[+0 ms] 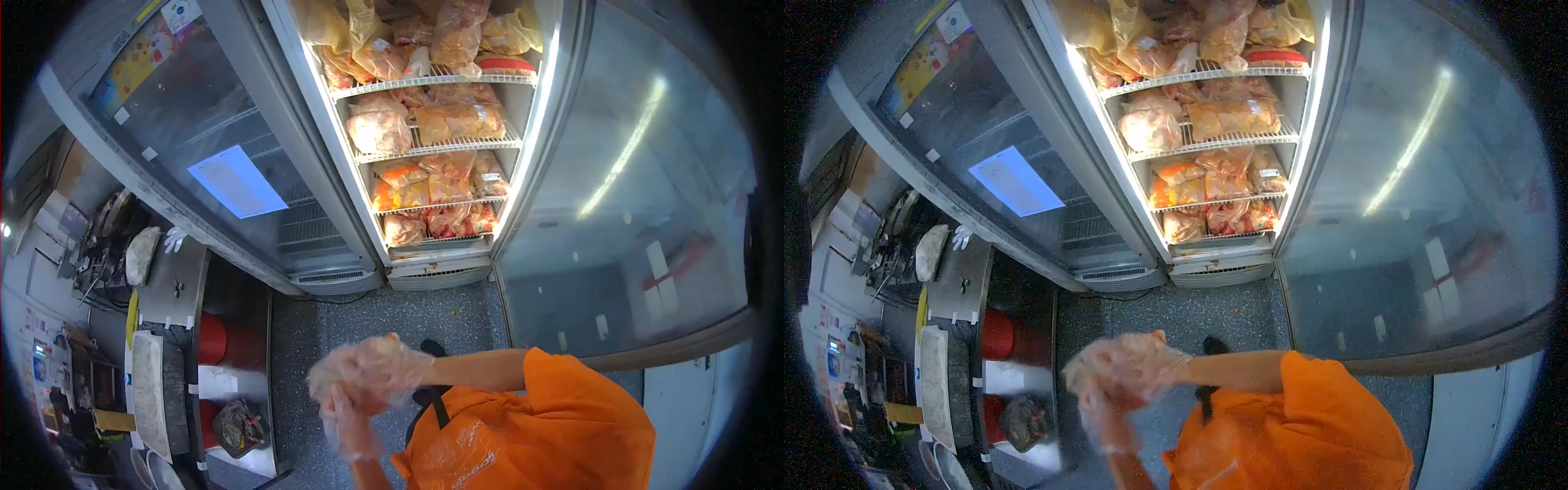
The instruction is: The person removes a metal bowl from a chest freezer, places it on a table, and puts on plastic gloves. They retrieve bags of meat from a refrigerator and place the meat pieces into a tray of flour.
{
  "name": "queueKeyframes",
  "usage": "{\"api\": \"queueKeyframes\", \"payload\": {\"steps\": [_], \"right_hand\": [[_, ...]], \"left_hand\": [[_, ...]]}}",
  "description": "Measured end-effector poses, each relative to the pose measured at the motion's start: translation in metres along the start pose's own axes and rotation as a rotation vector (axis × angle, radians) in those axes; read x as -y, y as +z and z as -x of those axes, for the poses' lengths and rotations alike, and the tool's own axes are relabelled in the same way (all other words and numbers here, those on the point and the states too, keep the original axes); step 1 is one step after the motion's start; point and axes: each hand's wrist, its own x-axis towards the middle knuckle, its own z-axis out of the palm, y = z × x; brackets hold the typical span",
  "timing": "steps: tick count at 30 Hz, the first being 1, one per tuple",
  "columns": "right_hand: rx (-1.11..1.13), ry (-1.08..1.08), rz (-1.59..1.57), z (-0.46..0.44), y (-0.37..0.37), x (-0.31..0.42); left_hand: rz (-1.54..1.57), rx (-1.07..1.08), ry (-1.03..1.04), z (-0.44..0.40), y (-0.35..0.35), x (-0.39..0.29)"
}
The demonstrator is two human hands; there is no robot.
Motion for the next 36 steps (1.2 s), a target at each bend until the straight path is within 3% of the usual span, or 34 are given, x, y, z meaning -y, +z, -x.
{"api": "queueKeyframes", "payload": {"steps": [1,2,3,4,5,6,7,8,12,17,23,29,32,33,36], "right_hand": [[0.038,-0.050,0.078,-0.002,-0.011,0.004],[0.072,-0.103,0.154,-0.005,-0.021,0.007],[0.120,0.051,0.020,-0.002,-0.017,0.009],[0.181,0.022,-0.067,-0.006,-0.020,0.003],[0.244,-0.002,-0.157,-0.012,-0.024,-0.002],[0.247,-0.012,-0.164,-0.009,-0.010,-0.012],[0.384,0.006,-0.314,0.000,-0.009,-0.029],[0.552,0.030,-0.493,-0.002,-0.025,-0.028],[1.064,0.063,-0.897,-0.017,-0.065,-0.028],[1.128,0.054,-0.882,-0.042,-0.122,-0.050],[0.897,-0.039,-0.672,-0.095,-0.164,-0.058],[0.574,-0.421,-0.268,-0.178,-0.142,-0.010],[0.621,-0.708,-0.064,-0.213,-0.081,0.014],[0.789,-0.327,-0.262,-0.214,-0.044,0.017],[0.904,-0.294,-0.469,-0.243,0.008,0.034]], "left_hand": [[-0.474,-0.007,0.446,0.006,-0.024,-0.008],[-0.479,-0.012,0.433,0.009,-0.041,-0.023],[-0.070,0.246,0.202,0.008,-0.053,-0.040],[0.341,0.485,-0.027,0.004,-0.058,-0.050],[0.328,0.516,-0.174,0.003,-0.061,-0.053],[0.323,0.504,-0.176,-0.005,-0.067,-0.071],[0.145,0.588,0.334,-0.021,-0.079,-0.094],[0.090,0.621,0.525,-0.030,-0.084,-0.107],[0.062,0.675,0.367,-0.046,-0.095,-0.108],[0.118,0.492,0.136,-0.066,-0.108,-0.074],[0.327,0.138,0.007,-0.084,-0.129,-0.016],[0.759,-0.071,0.189,-0.115,-0.111,0.047],[0.617,-0.466,-0.045,-0.130,-0.062,0.038],[0.637,-0.565,-0.135,-0.136,-0.052,0.045],[0.841,-0.554,-0.179,-0.147,-0.047,0.069]]}}
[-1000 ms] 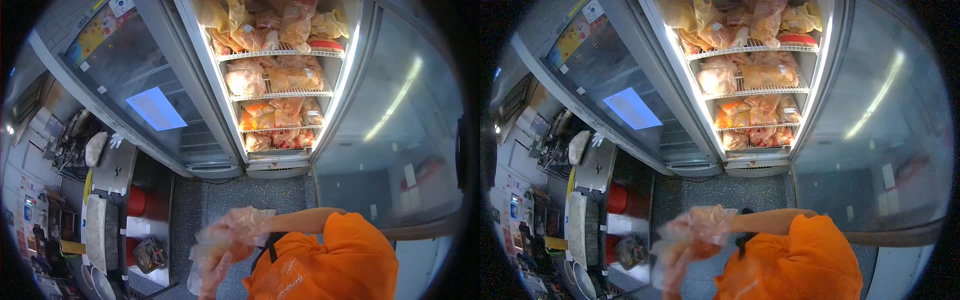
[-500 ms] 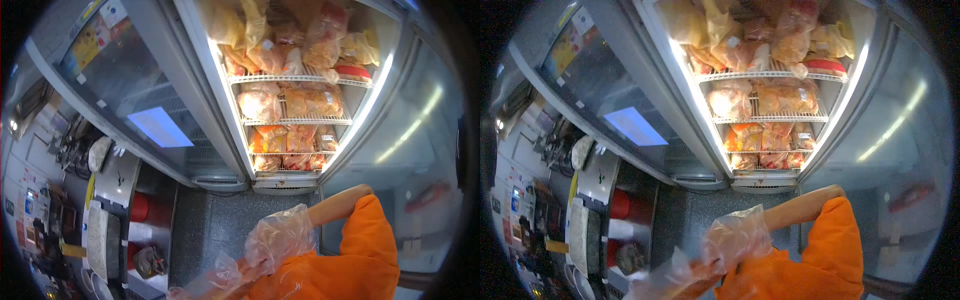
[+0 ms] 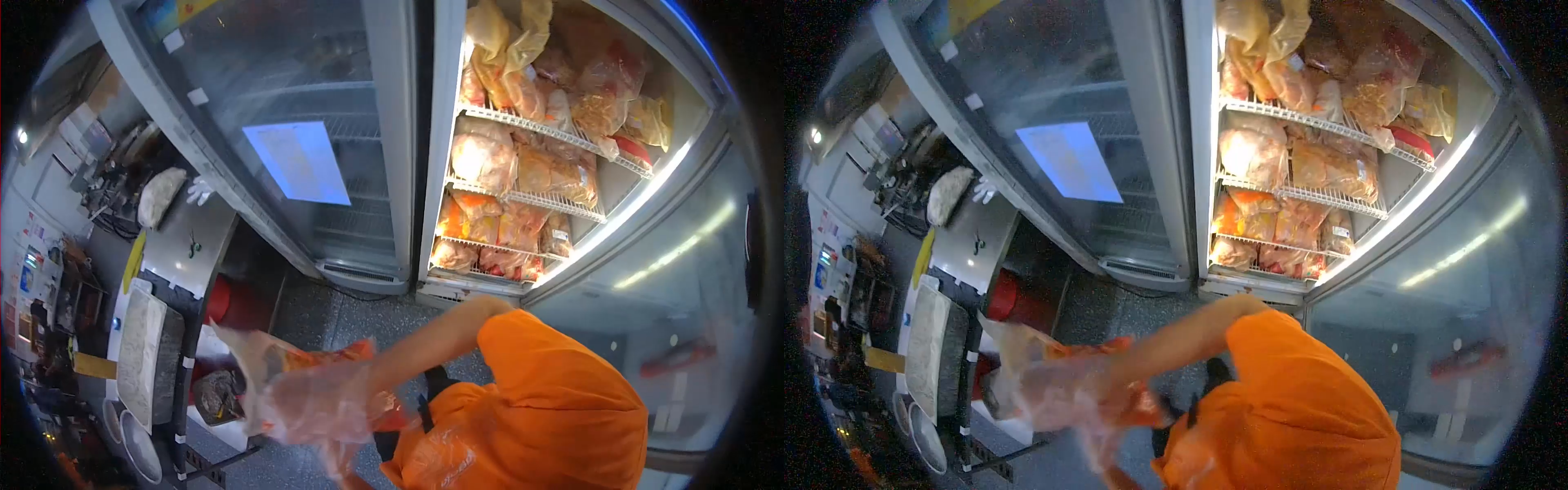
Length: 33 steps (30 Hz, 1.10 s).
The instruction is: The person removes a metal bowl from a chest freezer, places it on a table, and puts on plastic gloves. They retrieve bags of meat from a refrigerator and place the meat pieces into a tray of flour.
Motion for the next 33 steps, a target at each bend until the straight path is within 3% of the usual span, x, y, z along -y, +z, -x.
{"api": "queueKeyframes", "payload": {"steps": [9,14,16,18,20,21,24,26,28,30,31,33], "right_hand": [[0.061,-0.138,0.025,-0.193,0.018,0.026],[0.146,-0.158,0.179,-0.329,0.040,0.050],[-0.027,-0.527,0.267,-0.359,0.078,-0.003],[-0.033,-0.598,0.319,-0.378,0.088,-0.003],[0.135,-0.385,0.573,-0.403,0.088,-0.013],[0.165,-0.414,0.570,-0.420,0.085,-0.013],[0.347,-0.238,0.299,-0.453,0.077,-0.012],[0.553,0.196,-0.695,-0.481,0.077,-0.020],[0.674,0.055,-0.582,-0.521,0.079,-0.041],[0.630,0.113,-0.451,-0.556,0.071,-0.046],[0.527,-0.055,-0.130,-0.569,0.066,-0.058],[0.485,0.032,-0.279,-0.600,0.062,-0.083]], "left_hand": [[0.592,0.187,-0.161,-0.088,-0.108,-0.009],[0.908,0.226,-0.058,-0.130,-0.190,-0.032],[0.974,0.232,-0.009,-0.145,-0.218,-0.041],[1.024,0.226,0.042,-0.153,-0.240,-0.046],[1.039,0.171,0.092,-0.163,-0.255,-0.051],[1.037,0.103,0.106,-0.168,-0.261,-0.056],[1.022,-0.129,0.077,-0.193,-0.257,-0.073],[1.012,-0.187,0.054,-0.218,-0.266,-0.079],[1.044,-0.226,-0.004,-0.247,-0.278,-0.078],[1.047,-0.249,-0.005,-0.278,-0.297,-0.074],[0.958,-0.239,0.004,-0.287,-0.308,-0.062],[0.860,-0.245,0.009,-0.319,-0.321,-0.065]]}}
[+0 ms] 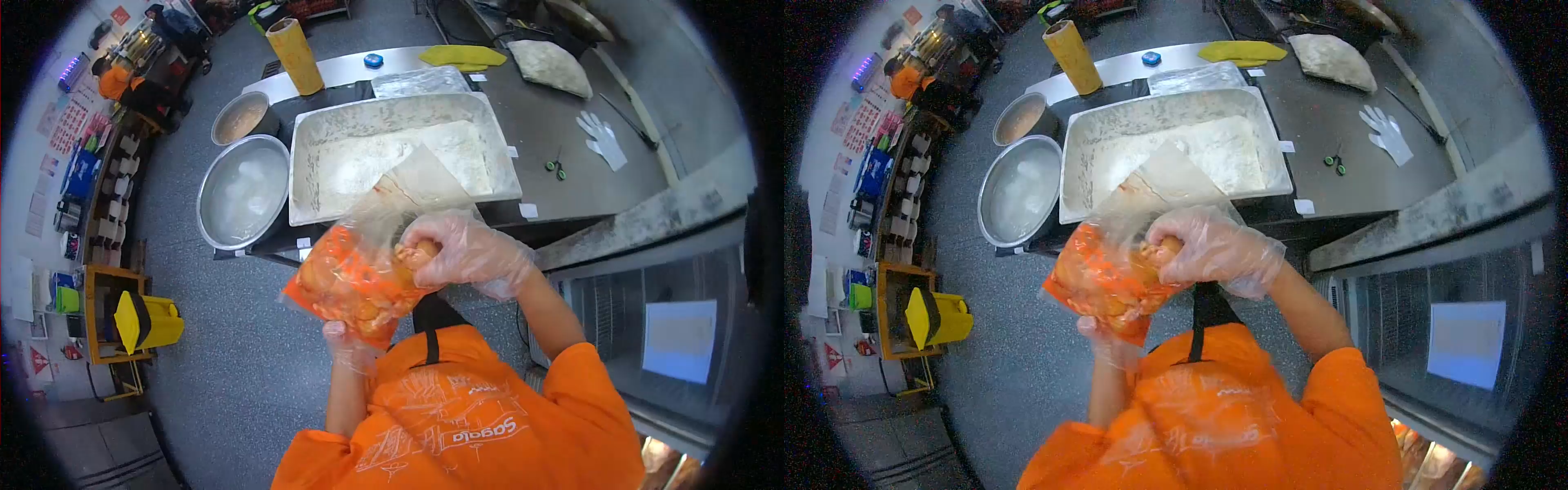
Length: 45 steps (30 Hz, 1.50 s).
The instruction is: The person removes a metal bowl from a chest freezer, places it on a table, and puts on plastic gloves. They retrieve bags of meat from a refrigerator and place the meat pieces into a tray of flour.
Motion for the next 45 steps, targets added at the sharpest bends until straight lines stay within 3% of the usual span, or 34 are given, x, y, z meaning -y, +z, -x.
{"api": "queueKeyframes", "payload": {"steps": [2,5,6,8,11,13,17,19,20,21,24,26,27,29,30,31,33,35,36,38,39,41,43,45], "right_hand": [[-0.102,0.152,-0.182,-0.019,-0.025,-0.008],[-0.156,0.059,-0.284,-0.054,-0.067,-0.037],[-0.159,0.186,-0.471,-0.064,-0.077,-0.038],[-0.290,0.092,-0.549,-0.083,-0.093,-0.072],[-0.504,0.050,-0.871,-0.100,-0.118,-0.095],[-0.175,0.092,-1.200,-0.116,-0.144,-0.099],[-0.152,0.079,-1.159,-0.125,-0.160,-0.066],[-0.296,0.339,-0.701,-0.124,-0.168,-0.065],[-0.281,0.244,-0.539,-0.124,-0.169,-0.088],[-0.246,0.251,-0.544,-0.131,-0.169,-0.101],[-0.541,0.493,-0.317,-0.152,-0.154,-0.120],[-0.676,0.229,0.111,-0.166,-0.146,-0.109],[-0.674,0.230,0.108,-0.169,-0.142,-0.097],[-0.523,-0.136,0.138,-0.173,-0.132,-0.071],[-0.530,-0.133,0.143,-0.177,-0.126,-0.067],[-0.275,-0.133,0.005,-0.181,-0.119,-0.062],[-0.034,-0.132,-0.131,-0.189,-0.114,-0.057],[0.111,0.026,-0.384,-0.195,-0.115,-0.053],[0.106,0.025,-0.385,-0.197,-0.118,-0.055],[-0.145,0.199,0.118,-0.199,-0.128,-0.065],[-0.154,0.199,0.119,-0.197,-0.133,-0.076],[-0.307,0.112,-0.718,-0.191,-0.152,-0.100],[-0.402,0.165,-0.792,-0.183,-0.174,-0.091],[-0.455,0.149,-1.062,-0.170,-0.194,-0.093]], "left_hand": [[-0.055,-0.067,0.091,-0.027,0.009,-0.006],[-0.112,-0.033,0.134,-0.069,0.009,-0.014],[-0.115,-0.037,0.131,-0.080,0.006,-0.014],[-0.091,-0.084,0.263,-0.104,-0.012,-0.009],[-0.046,-0.143,0.285,-0.116,-0.057,-0.009],[-0.011,-0.202,0.308,-0.115,-0.062,-0.016],[0.024,-0.273,0.333,-0.119,-0.066,-0.030],[0.039,-0.288,0.323,-0.123,-0.068,-0.034],[0.051,-0.294,0.316,-0.126,-0.068,-0.035],[0.065,-0.299,0.308,-0.128,-0.068,-0.035],[0.102,-0.295,0.243,-0.145,-0.069,-0.032],[0.134,-0.290,0.193,-0.158,-0.064,-0.030],[0.150,-0.289,0.166,-0.164,-0.061,-0.031],[0.182,-0.293,0.107,-0.176,-0.053,-0.029],[0.197,-0.294,0.077,-0.181,-0.048,-0.029],[0.200,-0.299,0.053,-0.187,-0.039,-0.029],[0.188,-0.315,0.006,-0.197,-0.018,-0.033],[0.155,-0.333,-0.043,-0.205,0.005,-0.036],[0.152,-0.332,-0.047,-0.207,0.003,-0.035],[0.052,-0.269,-0.003,-0.211,-0.002,-0.031],[0.051,-0.262,-0.009,-0.212,0.002,-0.031],[0.126,-0.237,0.106,-0.220,0.016,-0.030],[0.141,-0.232,0.190,-0.222,0.014,-0.033],[0.100,-0.254,0.279,-0.221,0.003,-0.038]]}}
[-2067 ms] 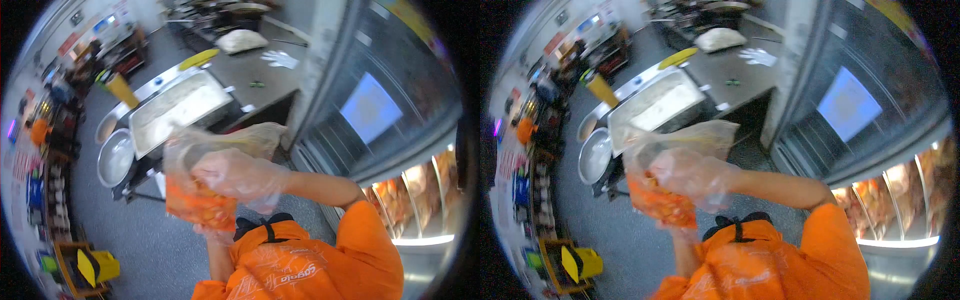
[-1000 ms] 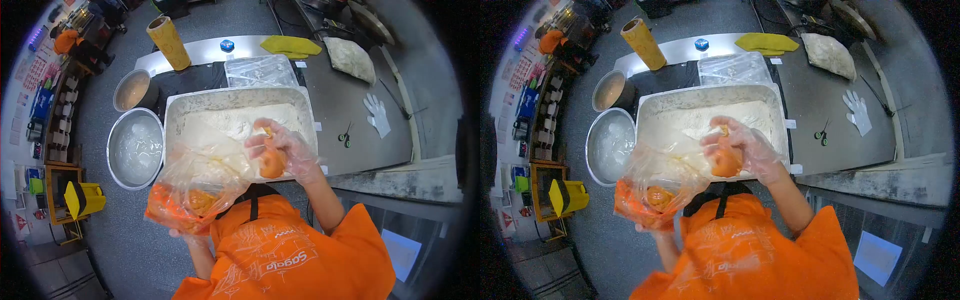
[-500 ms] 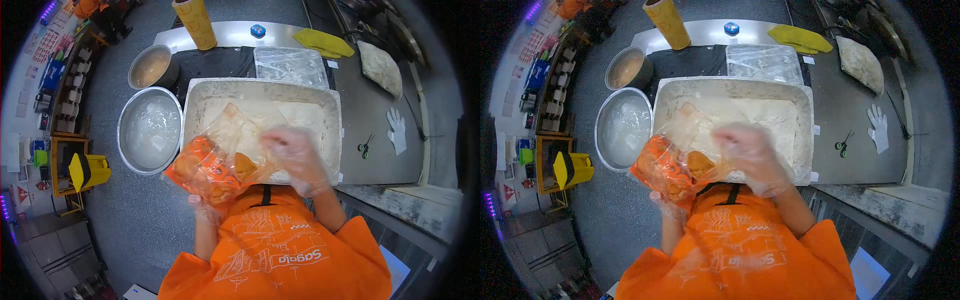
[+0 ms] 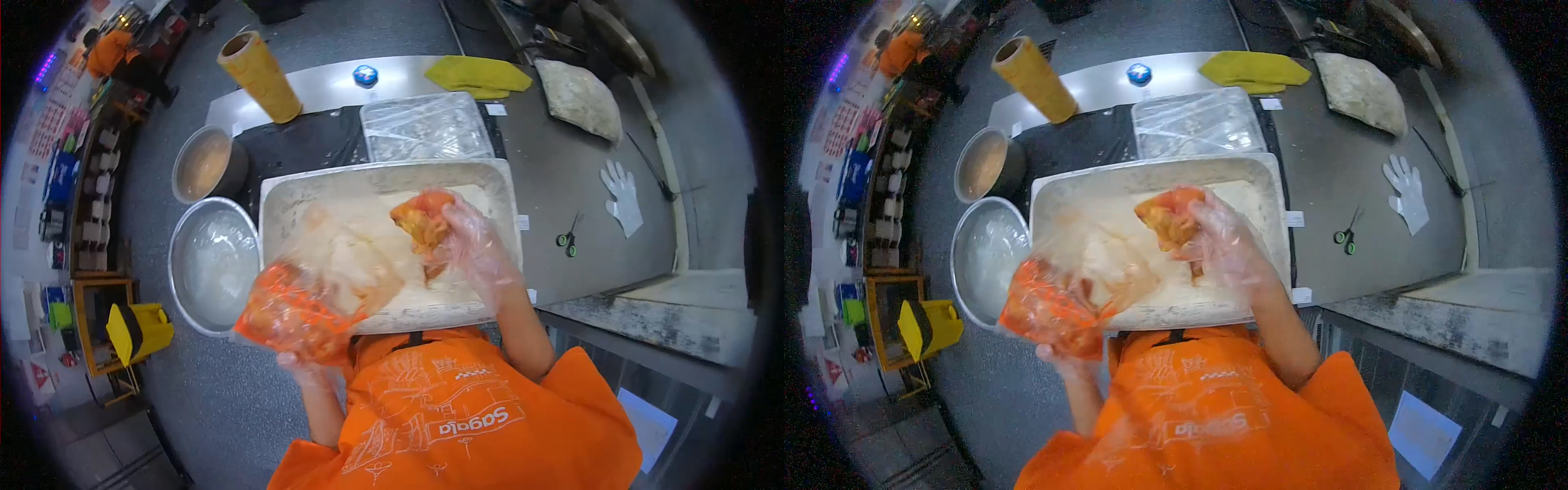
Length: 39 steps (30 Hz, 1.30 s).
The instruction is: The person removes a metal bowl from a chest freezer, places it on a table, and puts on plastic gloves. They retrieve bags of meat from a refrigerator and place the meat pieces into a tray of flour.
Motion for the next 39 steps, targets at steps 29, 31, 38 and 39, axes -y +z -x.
{"api": "queueKeyframes", "payload": {"steps": [29,31,38,39], "right_hand": [[0.337,0.124,0.387,-0.022,0.025,-0.026],[0.296,0.217,0.361,-0.018,0.015,-0.024],[0.124,0.152,0.159,-0.005,0.007,-0.012],[0.233,0.156,-0.009,-0.009,0.005,-0.012]], "left_hand": [[-0.099,-0.148,-0.242,-0.006,-0.004,0.025],[-0.133,-0.251,-0.173,0.001,-0.031,0.019],[-0.157,-0.040,-0.042,-0.021,-0.024,0.002],[-0.162,-0.037,-0.040,-0.022,-0.029,0.002]]}}
